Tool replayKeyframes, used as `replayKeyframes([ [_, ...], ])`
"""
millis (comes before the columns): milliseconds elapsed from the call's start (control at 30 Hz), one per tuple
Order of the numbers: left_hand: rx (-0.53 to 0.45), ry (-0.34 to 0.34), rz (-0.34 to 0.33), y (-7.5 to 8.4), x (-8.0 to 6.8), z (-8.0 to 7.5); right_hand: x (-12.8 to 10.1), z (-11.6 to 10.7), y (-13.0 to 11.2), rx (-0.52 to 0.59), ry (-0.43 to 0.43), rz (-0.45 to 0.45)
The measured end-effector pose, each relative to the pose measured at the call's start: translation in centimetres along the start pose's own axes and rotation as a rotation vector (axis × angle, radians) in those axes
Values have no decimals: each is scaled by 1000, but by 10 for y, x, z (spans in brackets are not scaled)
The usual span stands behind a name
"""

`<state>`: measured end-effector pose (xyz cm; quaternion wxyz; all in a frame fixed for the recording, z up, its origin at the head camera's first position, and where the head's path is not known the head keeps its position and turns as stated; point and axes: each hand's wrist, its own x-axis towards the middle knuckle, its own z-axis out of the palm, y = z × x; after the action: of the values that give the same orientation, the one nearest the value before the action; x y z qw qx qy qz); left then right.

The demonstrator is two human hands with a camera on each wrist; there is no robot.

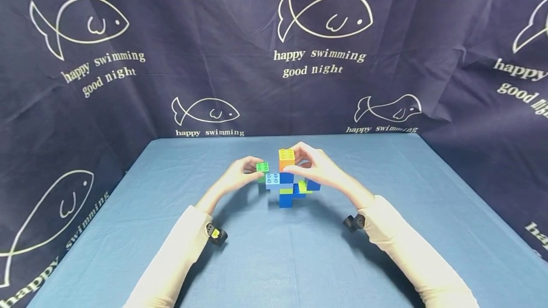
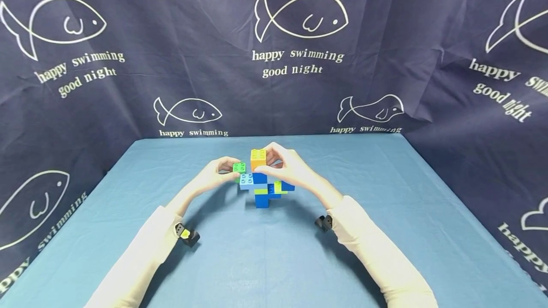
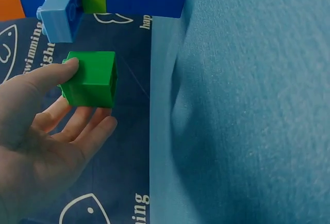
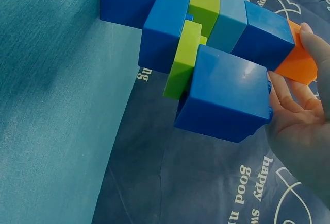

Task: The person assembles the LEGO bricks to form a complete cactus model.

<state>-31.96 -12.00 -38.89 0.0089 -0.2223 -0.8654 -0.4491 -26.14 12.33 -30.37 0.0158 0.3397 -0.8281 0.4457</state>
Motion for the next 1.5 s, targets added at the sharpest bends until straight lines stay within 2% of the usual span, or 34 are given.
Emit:
replayKeyframes([
  [100,-4,15,7,3,-2,-2,1,0,3,5,2,-3],
  [300,-17,46,31,8,-4,-6,6,2,26,-3,10,0],
  [433,-31,73,17,10,-6,-8,8,4,35,2,15,-10],
  [567,-60,113,1,11,-8,-9,7,5,34,-6,19,-12],
  [733,-133,143,31,17,-10,-11,4,3,17,-1,16,-9],
  [867,-180,144,61,31,-17,-15,1,2,4,-3,15,-3],
  [1067,-184,115,100,49,-26,-17,1,1,1,-4,9,5],
  [1233,-197,76,117,52,-29,-16,0,2,2,3,7,-1],
  [1500,-186,66,140,52,-30,-15,1,1,3,-9,7,-2],
])
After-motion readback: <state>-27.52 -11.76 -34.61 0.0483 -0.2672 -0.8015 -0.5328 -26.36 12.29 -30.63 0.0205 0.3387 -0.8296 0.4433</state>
